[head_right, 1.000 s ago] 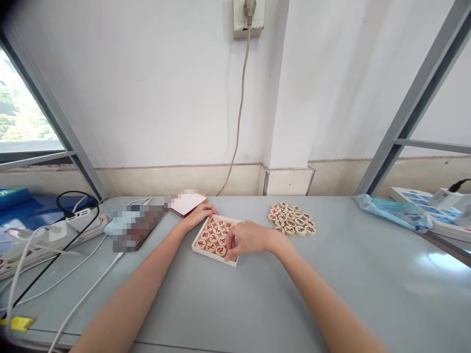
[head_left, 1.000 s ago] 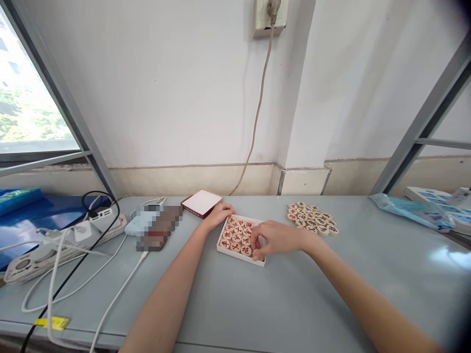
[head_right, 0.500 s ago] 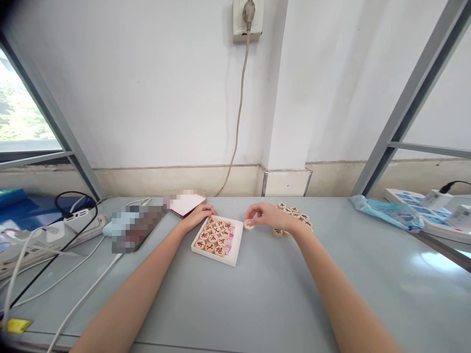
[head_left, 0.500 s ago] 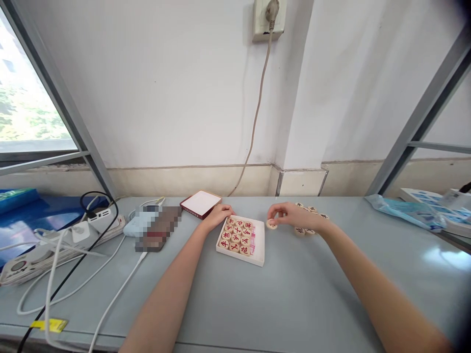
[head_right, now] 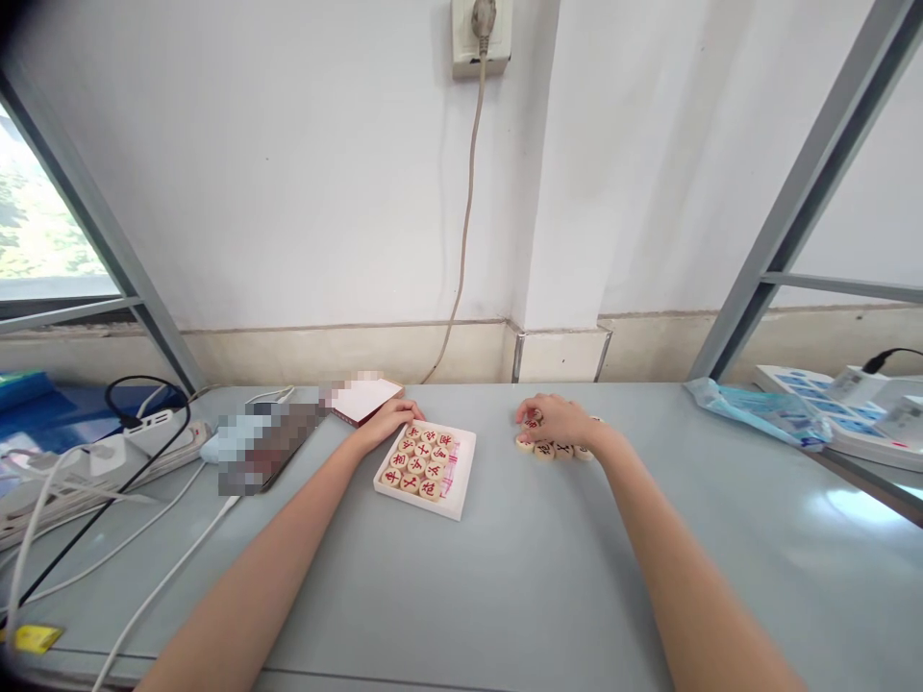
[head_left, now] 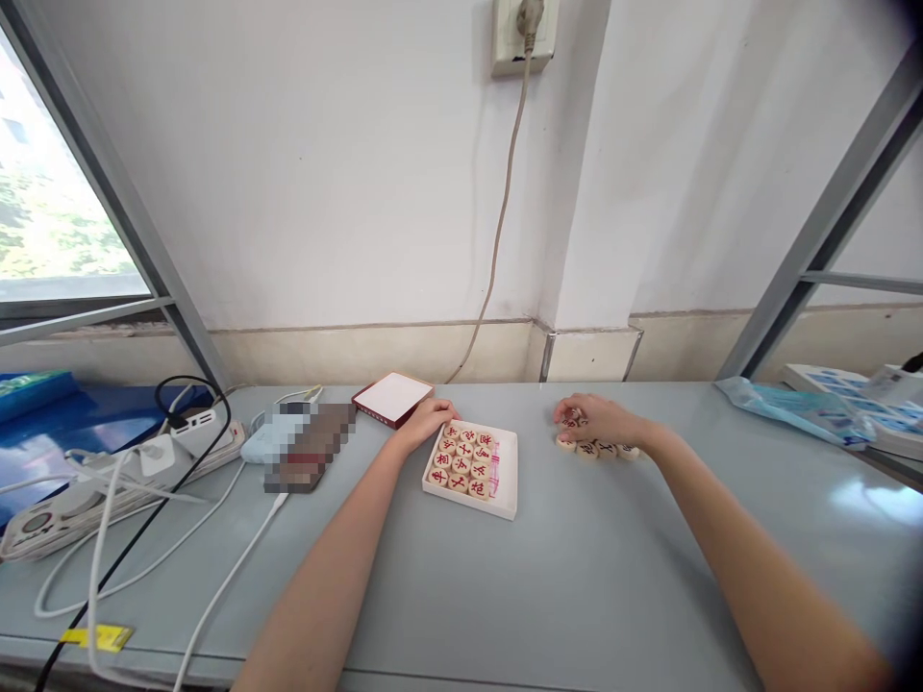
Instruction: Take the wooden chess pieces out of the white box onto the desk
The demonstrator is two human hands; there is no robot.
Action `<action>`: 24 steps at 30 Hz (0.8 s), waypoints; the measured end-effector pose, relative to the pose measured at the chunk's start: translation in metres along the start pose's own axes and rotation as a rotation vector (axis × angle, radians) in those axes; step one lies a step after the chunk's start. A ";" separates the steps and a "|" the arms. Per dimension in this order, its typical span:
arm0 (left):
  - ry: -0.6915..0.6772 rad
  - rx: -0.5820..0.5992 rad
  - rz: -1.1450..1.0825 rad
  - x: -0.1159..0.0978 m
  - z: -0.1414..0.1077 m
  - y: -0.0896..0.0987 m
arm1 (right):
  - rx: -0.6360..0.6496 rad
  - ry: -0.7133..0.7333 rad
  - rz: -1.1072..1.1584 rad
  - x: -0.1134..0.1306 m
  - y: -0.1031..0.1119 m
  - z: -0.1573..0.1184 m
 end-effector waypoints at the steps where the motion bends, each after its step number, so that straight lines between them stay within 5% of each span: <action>1: -0.002 0.001 0.000 0.000 0.000 0.000 | 0.004 -0.010 0.014 -0.003 0.001 -0.001; 6: -0.005 0.001 0.006 0.000 0.000 0.000 | 0.011 -0.004 0.159 0.006 0.004 -0.006; 12: -0.003 0.000 -0.014 -0.002 -0.002 0.000 | -0.147 0.216 0.127 0.067 -0.002 -0.004; 18: -0.021 0.012 -0.029 -0.005 -0.003 0.001 | -0.238 0.383 -0.174 0.118 -0.024 -0.006; 24: -0.028 0.030 -0.012 -0.007 -0.003 0.000 | -0.315 0.439 -0.306 0.129 -0.031 -0.008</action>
Point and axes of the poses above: each hand's wrist, its own z-axis towards the middle knuckle, its own y-axis out of the back of the hand, x = y × z, the point moved 5 cm from there along z, towards the middle knuckle, and after that the axes turned 3 degrees about -z, right-handed, at the moved point
